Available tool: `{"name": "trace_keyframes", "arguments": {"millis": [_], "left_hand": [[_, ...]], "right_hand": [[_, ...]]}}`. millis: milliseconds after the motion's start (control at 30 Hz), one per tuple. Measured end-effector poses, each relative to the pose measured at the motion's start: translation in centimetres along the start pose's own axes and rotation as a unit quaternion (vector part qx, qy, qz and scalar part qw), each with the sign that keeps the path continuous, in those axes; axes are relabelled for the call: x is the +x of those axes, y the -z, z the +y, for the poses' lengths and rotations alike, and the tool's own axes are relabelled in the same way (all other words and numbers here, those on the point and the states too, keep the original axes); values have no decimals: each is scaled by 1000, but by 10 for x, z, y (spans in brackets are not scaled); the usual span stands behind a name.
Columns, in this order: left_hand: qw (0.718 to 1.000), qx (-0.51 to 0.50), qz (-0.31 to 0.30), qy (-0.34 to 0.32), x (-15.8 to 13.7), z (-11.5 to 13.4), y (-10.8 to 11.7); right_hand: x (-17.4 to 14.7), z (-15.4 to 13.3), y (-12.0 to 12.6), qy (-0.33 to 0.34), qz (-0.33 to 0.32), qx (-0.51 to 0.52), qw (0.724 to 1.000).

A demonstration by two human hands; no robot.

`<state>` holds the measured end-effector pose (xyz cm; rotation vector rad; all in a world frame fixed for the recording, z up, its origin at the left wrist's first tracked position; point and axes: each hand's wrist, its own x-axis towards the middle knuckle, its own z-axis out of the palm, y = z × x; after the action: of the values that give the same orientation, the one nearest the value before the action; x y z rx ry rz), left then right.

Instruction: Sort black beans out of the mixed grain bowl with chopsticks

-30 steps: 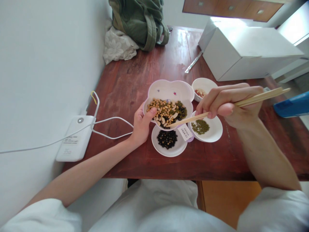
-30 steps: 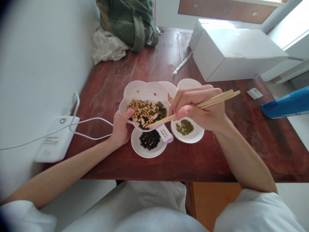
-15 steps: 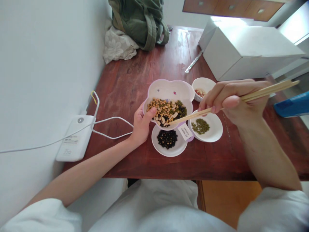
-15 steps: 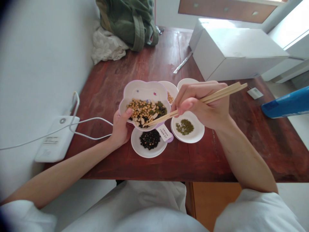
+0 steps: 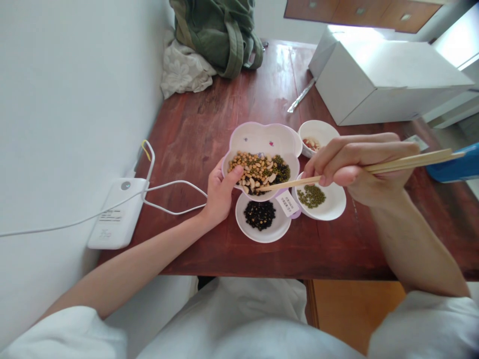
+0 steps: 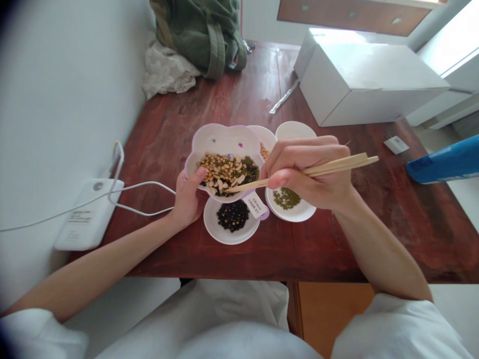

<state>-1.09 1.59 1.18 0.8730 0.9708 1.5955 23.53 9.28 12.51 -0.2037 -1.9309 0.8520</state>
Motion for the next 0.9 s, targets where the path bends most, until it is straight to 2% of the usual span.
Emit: {"name": "trace_keyframes", "arguments": {"millis": [233, 500, 667, 900], "left_hand": [[1000, 1, -3, -3, 0, -3, 2], [1000, -5, 2, 5, -1, 0, 0], [1000, 4, 6, 9, -2, 0, 0], [1000, 8, -1, 0, -2, -1, 2]], "right_hand": [[0, -9, -4, -13, -25, -16, 999], [1, -9, -3, -35, -18, -14, 999], [1, -5, -3, -58, 9, 6, 998], [2, -6, 1, -61, 5, 36, 997]]}}
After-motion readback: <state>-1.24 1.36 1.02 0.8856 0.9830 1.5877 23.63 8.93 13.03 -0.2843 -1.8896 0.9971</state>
